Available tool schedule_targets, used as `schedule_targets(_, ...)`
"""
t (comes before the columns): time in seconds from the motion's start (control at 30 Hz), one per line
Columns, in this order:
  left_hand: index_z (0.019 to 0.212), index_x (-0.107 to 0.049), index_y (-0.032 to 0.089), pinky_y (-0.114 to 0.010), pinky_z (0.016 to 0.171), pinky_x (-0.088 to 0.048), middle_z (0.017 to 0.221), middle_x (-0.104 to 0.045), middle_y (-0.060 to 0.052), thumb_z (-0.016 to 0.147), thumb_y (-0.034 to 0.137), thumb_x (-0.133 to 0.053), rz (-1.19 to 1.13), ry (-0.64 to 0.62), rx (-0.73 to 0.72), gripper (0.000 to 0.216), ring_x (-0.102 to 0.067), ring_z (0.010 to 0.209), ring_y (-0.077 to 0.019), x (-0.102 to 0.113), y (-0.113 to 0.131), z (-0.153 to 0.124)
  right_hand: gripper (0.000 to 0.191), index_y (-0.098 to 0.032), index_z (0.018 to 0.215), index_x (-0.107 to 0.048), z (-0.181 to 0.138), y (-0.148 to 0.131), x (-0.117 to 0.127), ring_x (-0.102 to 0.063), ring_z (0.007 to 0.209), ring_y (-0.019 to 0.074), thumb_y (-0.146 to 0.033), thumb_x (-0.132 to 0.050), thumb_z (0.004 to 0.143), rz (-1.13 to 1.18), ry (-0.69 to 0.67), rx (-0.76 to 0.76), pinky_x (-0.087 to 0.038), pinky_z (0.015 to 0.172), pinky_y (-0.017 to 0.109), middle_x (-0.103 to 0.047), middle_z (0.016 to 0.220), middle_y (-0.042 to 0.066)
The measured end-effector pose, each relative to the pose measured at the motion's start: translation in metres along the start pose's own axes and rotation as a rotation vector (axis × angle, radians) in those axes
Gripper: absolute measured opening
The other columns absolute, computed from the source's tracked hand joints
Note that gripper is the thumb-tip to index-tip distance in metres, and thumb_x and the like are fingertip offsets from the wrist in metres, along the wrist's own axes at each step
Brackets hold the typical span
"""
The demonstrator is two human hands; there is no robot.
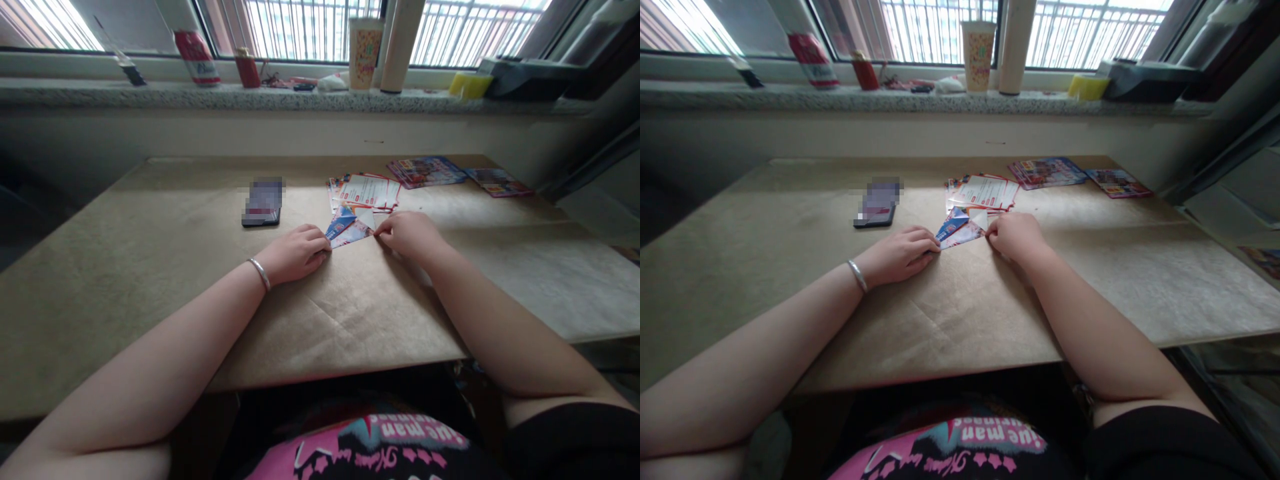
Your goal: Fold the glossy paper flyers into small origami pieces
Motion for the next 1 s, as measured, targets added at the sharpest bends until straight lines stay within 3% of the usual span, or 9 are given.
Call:
schedule_targets(0.13, 0.105, -0.065, 0.017, -0.038, 0.098, -0.048, 0.105, -0.063, -0.010, 0.095, 0.027, -0.044, -0.011, -0.016, 0.012, 0.026, -0.056, 0.106, -0.0218, -0.003, 0.001, 0.001, 0.030, -0.024, 0.101, -0.079, 0.004, -0.008, -0.004, -0.062, 0.098, 0.0236, -0.026, -0.052, 0.088, 0.089, 0.092, 0.144, -0.046, 0.086, 0.036, -0.074, 0.103, 0.007)
schedule_targets(0.4, 0.127, -0.058, 0.019, -0.042, 0.104, -0.043, 0.119, -0.057, -0.011, 0.093, 0.034, -0.050, 0.050, -0.015, 0.099, 0.038, -0.052, 0.114, -0.0248, -0.012, -0.007, 0.005, 0.037, -0.022, 0.121, -0.070, 0.004, -0.028, -0.009, -0.056, 0.108, 0.0263, -0.026, -0.049, 0.091, 0.131, 0.208, 0.196, -0.044, 0.093, 0.041, -0.068, 0.116, 0.012)
schedule_targets(0.6, 0.128, -0.057, 0.019, -0.044, 0.108, -0.040, 0.132, -0.056, -0.010, 0.094, 0.033, -0.049, 0.070, -0.022, 0.048, 0.038, -0.050, 0.120, -0.0265, -0.016, -0.005, 0.008, 0.034, -0.018, 0.114, -0.072, -0.003, -0.067, -0.009, -0.057, 0.112, 0.0239, -0.025, -0.046, 0.093, 0.167, 0.220, 0.411, -0.042, 0.101, 0.038, -0.070, 0.118, 0.009)
schedule_targets(1.0, 0.118, -0.062, 0.019, -0.042, 0.109, -0.039, 0.131, -0.061, -0.007, 0.091, 0.024, -0.047, -0.022, -0.070, 0.000, 0.031, -0.053, 0.120, -0.0235, -0.003, -0.003, 0.001, 0.035, -0.022, 0.115, -0.073, -0.003, -0.064, -0.010, -0.062, 0.107, 0.0217, -0.026, -0.046, 0.093, 0.150, 0.182, 0.388, -0.045, 0.095, 0.035, -0.070, 0.120, 0.006)
Point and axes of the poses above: each hand's wrist, its own z-axis towards the middle knuckle, its own x-axis out of the back of the hand, y = z × x, the point moved 9 cm from there along z, towards the middle knuckle
